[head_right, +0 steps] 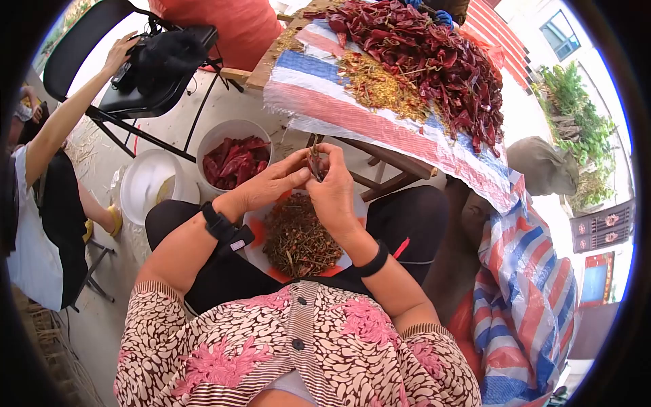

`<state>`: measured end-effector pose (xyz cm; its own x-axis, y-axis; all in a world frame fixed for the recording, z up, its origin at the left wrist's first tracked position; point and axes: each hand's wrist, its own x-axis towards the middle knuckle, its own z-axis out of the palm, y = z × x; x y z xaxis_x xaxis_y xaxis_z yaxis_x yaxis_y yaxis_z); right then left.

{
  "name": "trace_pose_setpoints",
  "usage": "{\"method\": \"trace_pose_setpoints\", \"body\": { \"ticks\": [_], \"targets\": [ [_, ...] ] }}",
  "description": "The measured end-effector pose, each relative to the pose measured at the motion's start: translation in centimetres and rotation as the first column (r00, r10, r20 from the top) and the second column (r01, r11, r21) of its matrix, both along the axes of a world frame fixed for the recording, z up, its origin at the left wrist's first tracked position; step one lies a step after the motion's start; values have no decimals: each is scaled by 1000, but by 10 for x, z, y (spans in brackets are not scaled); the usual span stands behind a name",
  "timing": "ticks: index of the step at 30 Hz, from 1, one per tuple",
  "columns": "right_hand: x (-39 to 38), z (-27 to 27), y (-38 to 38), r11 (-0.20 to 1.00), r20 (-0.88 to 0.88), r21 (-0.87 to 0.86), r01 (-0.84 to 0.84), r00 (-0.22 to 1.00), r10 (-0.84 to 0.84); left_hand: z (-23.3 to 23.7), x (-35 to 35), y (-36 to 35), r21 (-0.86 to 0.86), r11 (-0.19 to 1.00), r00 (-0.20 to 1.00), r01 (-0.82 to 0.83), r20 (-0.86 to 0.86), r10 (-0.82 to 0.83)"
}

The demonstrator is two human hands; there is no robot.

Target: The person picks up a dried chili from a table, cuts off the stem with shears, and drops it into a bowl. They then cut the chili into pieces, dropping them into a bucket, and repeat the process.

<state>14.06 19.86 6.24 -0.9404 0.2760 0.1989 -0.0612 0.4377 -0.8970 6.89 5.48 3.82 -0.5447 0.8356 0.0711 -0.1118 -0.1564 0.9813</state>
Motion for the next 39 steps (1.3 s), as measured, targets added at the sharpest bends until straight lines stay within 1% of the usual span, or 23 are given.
{"method": "trace_pose_setpoints", "body": {
  "ticks": [2,4,5,7,9,11,14,16,19,20,21,22,23,25,27,28,29,30,31,32,35,36,39],
  "targets": [
    [-2,-11,-2,992,-67,-104,-67,996,60,2,3,-5,24,1000,995,2,97,-4],
    [2,8,-3,918,40,-375,-129,987,155,12,6,-12,70,997,970,-10,241,-7],
    [4,15,-3,853,85,-503,-141,974,211,11,7,-13,63,998,982,-25,189,12],
    [3,17,-4,828,76,-548,-123,978,195,7,5,-15,47,998,995,-52,84,48],
    [3,18,-2,788,77,-608,-100,980,184,5,6,-17,29,999,995,-45,94,42],
    [2,15,-4,846,33,-523,-105,989,143,9,6,-20,15,999,991,-33,130,31],
    [4,14,0,875,11,-467,-128,988,151,16,6,-22,-14,996,996,-92,-5,92],
    [6,13,3,885,13,-447,-131,988,153,15,7,-19,23,997,997,-74,21,73],
    [6,6,2,891,-109,-427,-157,987,121,7,8,-13,10,998,998,-64,26,64],
    [6,6,0,978,-202,-155,-139,974,106,3,6,-11,-7,998,998,-65,20,65],
    [6,6,-3,989,-293,125,-83,949,117,-5,5,-8,-1,997,997,-82,-8,82],
    [6,6,-4,921,-373,389,3,915,154,-12,3,-6,5,995,994,-101,-35,101],
    [5,5,-4,908,-375,419,18,914,155,-20,2,-4,11,993,991,-119,-61,119],
    [4,0,-2,878,-379,476,47,912,157,-6,7,-7,-68,992,995,-101,-3,101],
    [2,-8,-3,979,-321,205,-5,944,72,3,9,-10,-118,990,997,-78,11,80],
    [1,-10,-3,998,-281,60,-21,959,37,5,10,-10,-129,990,998,-64,-2,64],
    [4,-8,-1,989,-188,-132,-63,981,37,5,10,-10,-141,989,999,-49,-14,48],
    [8,4,-3,943,-96,-323,-82,994,53,5,10,-11,-111,994,1000,-24,10,26],
    [10,11,-3,860,-9,-504,-79,996,86,5,9,-12,-80,997,999,0,34,2],
    [10,11,-3,827,-5,-557,-82,995,95,5,9,-12,-49,999,998,25,57,-22],
    [7,7,13,558,67,-830,6,994,90,14,18,-10,-27,995,988,100,-117,-103],
    [7,7,13,608,87,-794,22,993,77,15,18,-10,-32,992,989,119,-88,-121],
    [12,10,11,559,47,-829,-38,990,137,8,15,-12,11,993,993,114,40,-115]
  ]
}}
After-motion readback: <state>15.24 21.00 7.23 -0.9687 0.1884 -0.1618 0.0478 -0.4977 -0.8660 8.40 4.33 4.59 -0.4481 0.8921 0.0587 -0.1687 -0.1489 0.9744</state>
